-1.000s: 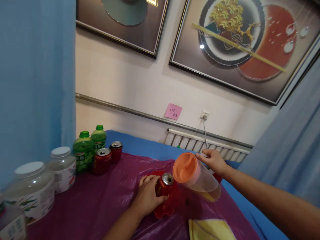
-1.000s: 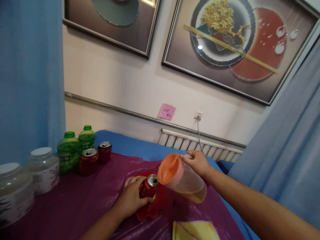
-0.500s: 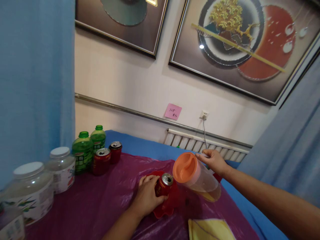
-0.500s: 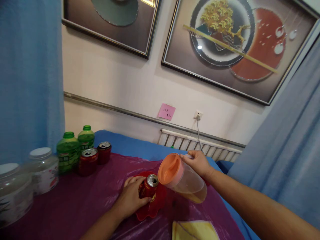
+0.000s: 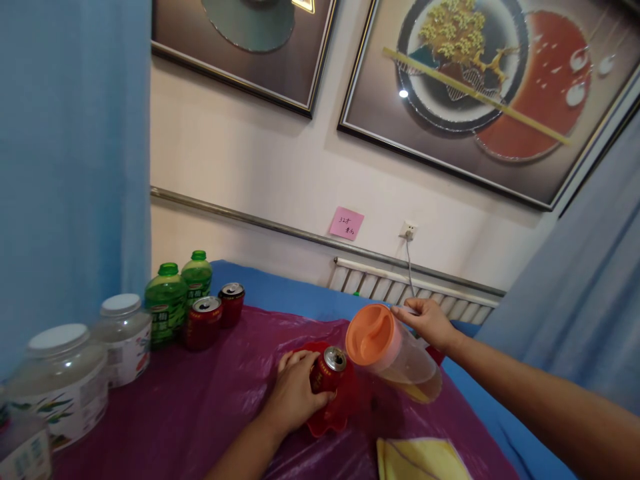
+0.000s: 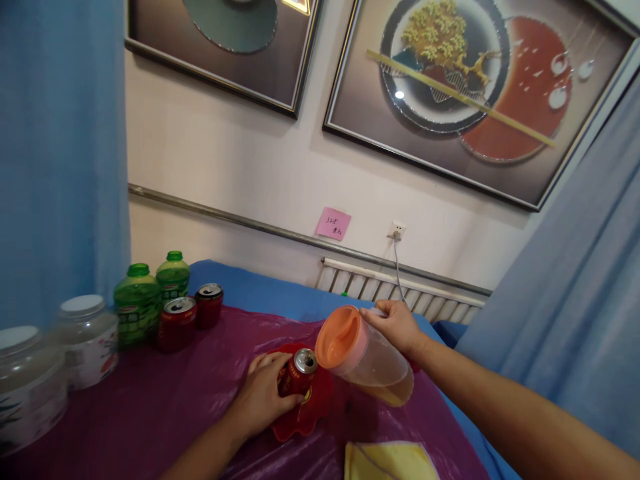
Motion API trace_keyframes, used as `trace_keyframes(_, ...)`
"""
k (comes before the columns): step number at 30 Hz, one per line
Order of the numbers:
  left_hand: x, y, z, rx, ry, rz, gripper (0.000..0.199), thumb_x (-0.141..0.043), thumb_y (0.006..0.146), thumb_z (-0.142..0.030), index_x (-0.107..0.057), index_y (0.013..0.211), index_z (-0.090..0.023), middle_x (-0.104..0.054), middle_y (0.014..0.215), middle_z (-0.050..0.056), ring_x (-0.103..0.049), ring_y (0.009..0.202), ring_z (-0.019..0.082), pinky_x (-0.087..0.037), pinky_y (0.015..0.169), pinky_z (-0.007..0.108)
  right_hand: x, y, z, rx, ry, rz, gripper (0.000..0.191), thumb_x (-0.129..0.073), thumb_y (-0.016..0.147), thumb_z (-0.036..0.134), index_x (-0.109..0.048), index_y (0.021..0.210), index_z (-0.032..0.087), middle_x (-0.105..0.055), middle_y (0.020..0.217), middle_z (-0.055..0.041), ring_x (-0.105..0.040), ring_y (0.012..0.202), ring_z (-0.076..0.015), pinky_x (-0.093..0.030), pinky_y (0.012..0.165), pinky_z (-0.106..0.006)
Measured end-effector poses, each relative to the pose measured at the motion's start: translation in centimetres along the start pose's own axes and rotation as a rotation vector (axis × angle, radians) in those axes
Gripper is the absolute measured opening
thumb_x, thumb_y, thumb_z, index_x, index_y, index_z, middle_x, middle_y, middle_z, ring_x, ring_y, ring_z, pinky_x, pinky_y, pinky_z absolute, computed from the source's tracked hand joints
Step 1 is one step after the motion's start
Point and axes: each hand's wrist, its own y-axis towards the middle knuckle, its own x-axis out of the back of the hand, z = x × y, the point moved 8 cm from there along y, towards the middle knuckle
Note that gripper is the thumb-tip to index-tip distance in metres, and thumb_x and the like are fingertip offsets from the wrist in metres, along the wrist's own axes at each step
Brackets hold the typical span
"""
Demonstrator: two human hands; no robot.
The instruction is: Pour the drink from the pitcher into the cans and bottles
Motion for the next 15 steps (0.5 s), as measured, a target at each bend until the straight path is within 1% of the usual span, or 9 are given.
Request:
trace_keyframes(6,-0.08,0.01,0.12,0.010,0.007,0.001,0.067,-0.085,0.059,-0.040,-0.069,0.123,-0.026,-0.069,0.133,0.009,-0.055,0.130,0.035,-0.030,0.118,0.046,0.02,0.05,-0.02,0.009,-0.007,0.001,0.062,-0.062,0.077,0.071,-0.024,0.057,0.026,-0.022,0.055,0.0069,-0.023,0.050,-0.0097,-0.019,0.046,-0.024)
trace_keyframes(10,-0.09,-0.02,0.09,0.008,0.009,0.001,0.070,-0.085,0.060,-0.042,-0.068,0.126,-0.024,-0.068,0.134,0.010,-0.055,0.130,0.036,-0.032,0.117,0.047,0.03,0.04,0.15,0.014,-0.020,0.002,0.062,-0.059,0.077,0.072,-0.023,0.058,0.026,-0.021,0.056,0.0068,-0.022,0.052,-0.0098,-0.019,0.047,-0.025)
trace_keyframes(15,-0.04,-0.07,-0.07,-0.008,0.006,-0.003,0.070,-0.085,0.060,-0.040,-0.068,0.126,-0.025,-0.069,0.132,0.009,-0.056,0.129,0.035,-0.031,0.118,0.047,0.06,-0.10,0.02,-0.003,-0.007,-0.005,0.062,-0.060,0.077,0.072,-0.023,0.058,0.026,-0.021,0.056,0.0068,-0.021,0.052,-0.0100,-0.019,0.047,-0.025)
